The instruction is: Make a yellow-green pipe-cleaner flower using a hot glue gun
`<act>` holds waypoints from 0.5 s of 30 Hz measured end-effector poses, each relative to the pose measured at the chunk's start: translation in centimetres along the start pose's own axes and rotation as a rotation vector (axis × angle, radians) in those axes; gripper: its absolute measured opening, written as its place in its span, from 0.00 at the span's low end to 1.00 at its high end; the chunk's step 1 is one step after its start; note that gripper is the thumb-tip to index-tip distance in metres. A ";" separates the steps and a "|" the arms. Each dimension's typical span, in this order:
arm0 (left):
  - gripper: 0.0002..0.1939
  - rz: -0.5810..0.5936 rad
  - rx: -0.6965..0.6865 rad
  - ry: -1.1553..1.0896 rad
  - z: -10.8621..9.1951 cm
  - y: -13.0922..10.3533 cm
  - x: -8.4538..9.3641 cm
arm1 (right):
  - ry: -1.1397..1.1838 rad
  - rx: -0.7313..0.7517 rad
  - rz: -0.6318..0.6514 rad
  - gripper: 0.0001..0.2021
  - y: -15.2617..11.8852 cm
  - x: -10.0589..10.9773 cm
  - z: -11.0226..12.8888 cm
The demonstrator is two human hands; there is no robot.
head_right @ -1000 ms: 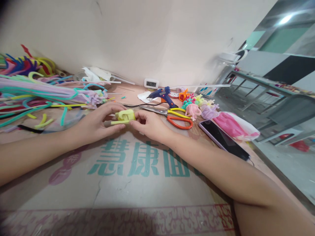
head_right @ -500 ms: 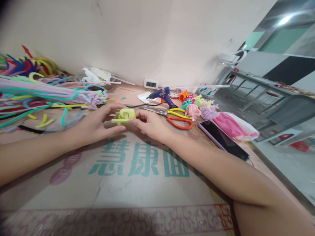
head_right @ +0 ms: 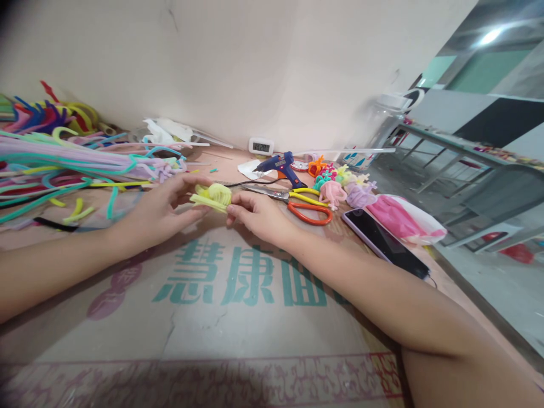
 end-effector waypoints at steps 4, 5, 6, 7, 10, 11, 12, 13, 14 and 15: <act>0.21 -0.010 0.004 -0.009 0.0 0.0 0.0 | -0.059 0.010 -0.025 0.07 0.0 0.1 0.0; 0.21 -0.012 0.006 -0.004 0.0 0.0 0.0 | -0.074 0.008 -0.039 0.08 0.0 0.2 0.1; 0.21 -0.015 0.009 0.001 0.0 0.0 0.0 | -0.086 0.003 -0.050 0.08 0.0 0.2 0.1; 0.21 -0.017 0.014 0.005 0.0 0.0 0.0 | -0.094 0.000 -0.061 0.08 0.0 0.2 0.1; 0.20 -0.020 0.022 0.008 -0.1 0.0 0.0 | -0.076 0.001 -0.090 0.07 0.1 0.3 -0.1; 0.20 -0.020 0.020 0.011 -0.2 0.0 0.0 | -0.058 0.005 -0.107 0.06 0.1 0.3 -0.2; 0.20 -0.019 0.020 0.014 -0.2 0.0 0.0 | -0.041 0.008 -0.123 0.06 0.2 0.3 -0.3; 0.20 -0.020 0.024 0.017 -0.2 0.0 0.0 | -0.028 0.012 -0.138 0.07 0.2 0.3 -0.4; 0.20 -0.022 0.030 0.022 -0.2 0.0 0.0 | -0.023 0.016 -0.147 0.08 0.2 0.4 -0.5; 0.21 -0.025 0.039 0.025 -0.2 0.0 0.0 | -0.026 0.023 -0.152 0.09 0.3 0.4 -0.5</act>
Point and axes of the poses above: each hand's wrist, its own y-axis towards the middle knuckle, its own x-axis out of the back of the hand, z = x × y, the point moved 2 cm from there along y, towards the middle knuckle, and after that the axes turned 9 degrees about -z, right-handed, at the moved point
